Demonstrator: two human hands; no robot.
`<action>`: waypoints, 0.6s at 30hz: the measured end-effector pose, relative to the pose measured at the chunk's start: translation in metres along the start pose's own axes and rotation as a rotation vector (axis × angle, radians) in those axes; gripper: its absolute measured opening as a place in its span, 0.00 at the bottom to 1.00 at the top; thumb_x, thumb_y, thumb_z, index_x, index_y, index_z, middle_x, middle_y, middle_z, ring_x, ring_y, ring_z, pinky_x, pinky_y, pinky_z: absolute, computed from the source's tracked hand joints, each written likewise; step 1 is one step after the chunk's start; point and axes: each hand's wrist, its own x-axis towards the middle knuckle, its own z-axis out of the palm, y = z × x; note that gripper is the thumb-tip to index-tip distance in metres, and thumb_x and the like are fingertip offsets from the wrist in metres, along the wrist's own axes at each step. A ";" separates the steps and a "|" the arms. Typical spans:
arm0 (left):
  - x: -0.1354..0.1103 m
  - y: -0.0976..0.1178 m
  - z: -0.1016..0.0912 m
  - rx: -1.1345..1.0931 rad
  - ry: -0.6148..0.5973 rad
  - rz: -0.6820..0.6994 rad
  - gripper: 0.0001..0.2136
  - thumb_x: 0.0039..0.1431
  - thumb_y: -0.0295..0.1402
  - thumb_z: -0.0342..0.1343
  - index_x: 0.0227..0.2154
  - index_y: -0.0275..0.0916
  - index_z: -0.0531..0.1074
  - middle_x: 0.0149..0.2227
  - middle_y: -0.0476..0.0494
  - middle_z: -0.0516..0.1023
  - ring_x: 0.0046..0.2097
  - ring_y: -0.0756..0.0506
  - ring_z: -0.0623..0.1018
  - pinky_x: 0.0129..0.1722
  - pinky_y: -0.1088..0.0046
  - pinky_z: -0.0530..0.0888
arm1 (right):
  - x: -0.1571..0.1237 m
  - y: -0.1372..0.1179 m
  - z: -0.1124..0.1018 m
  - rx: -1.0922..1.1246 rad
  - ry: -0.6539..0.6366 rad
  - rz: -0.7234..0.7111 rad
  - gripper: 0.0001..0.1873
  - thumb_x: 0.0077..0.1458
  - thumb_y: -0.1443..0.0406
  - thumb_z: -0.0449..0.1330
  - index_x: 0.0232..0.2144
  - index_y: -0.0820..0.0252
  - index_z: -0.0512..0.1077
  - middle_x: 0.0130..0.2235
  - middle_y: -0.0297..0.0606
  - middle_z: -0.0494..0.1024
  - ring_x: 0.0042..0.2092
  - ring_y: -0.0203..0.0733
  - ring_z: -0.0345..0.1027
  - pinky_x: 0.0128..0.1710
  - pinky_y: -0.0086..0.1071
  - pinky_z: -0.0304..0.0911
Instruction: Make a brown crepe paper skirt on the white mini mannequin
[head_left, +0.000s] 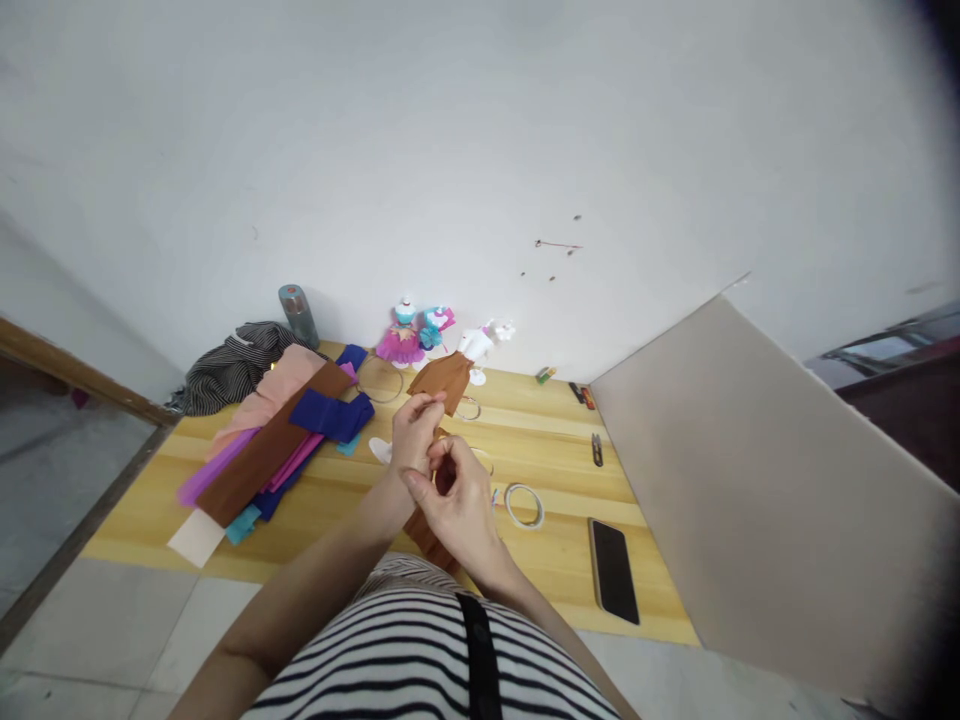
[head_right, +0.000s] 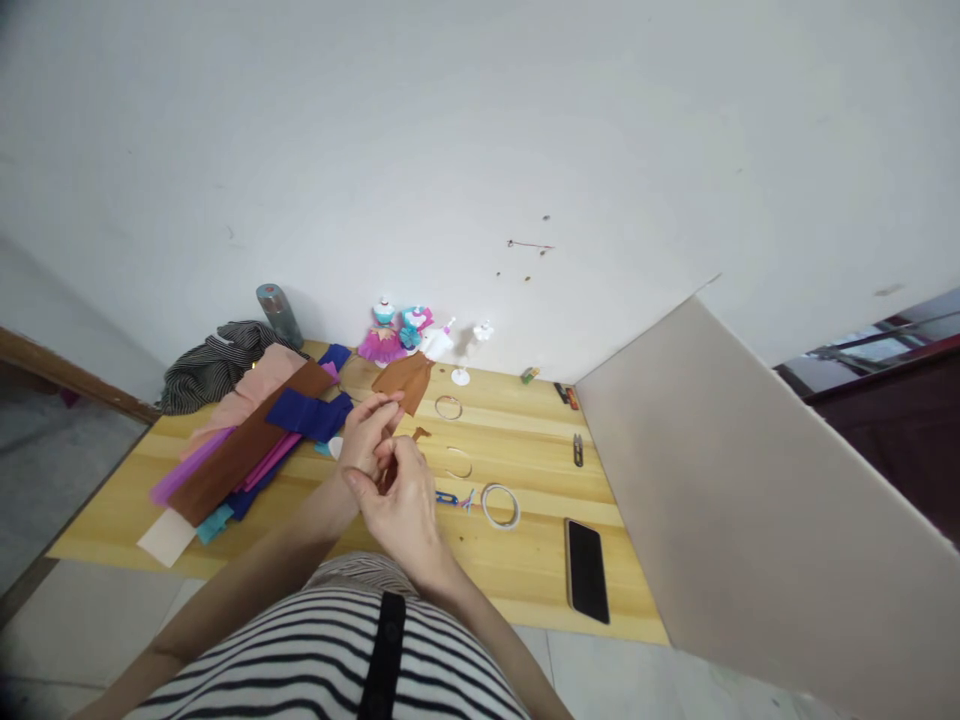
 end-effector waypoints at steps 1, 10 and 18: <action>0.000 -0.001 0.001 -0.022 0.009 -0.006 0.05 0.44 0.30 0.60 0.24 0.39 0.69 0.27 0.50 0.70 0.31 0.50 0.72 0.30 0.76 0.69 | -0.001 0.000 0.001 -0.033 -0.004 -0.004 0.12 0.47 0.61 0.62 0.31 0.58 0.64 0.28 0.31 0.66 0.29 0.36 0.58 0.29 0.30 0.54; 0.009 0.018 -0.008 -0.228 0.045 -0.009 0.06 0.38 0.26 0.60 0.23 0.39 0.69 0.30 0.49 0.76 0.36 0.51 0.75 0.43 0.73 0.71 | 0.008 0.070 -0.044 -0.201 0.181 0.065 0.15 0.60 0.59 0.47 0.36 0.62 0.69 0.29 0.35 0.68 0.29 0.37 0.60 0.30 0.29 0.57; 0.012 0.025 -0.038 -0.334 0.066 -0.157 0.03 0.37 0.23 0.59 0.18 0.36 0.72 0.25 0.49 0.75 0.33 0.51 0.76 0.50 0.66 0.69 | -0.010 0.195 -0.042 -0.646 -0.233 0.323 0.08 0.48 0.73 0.57 0.32 0.62 0.74 0.38 0.43 0.77 0.36 0.42 0.69 0.36 0.29 0.59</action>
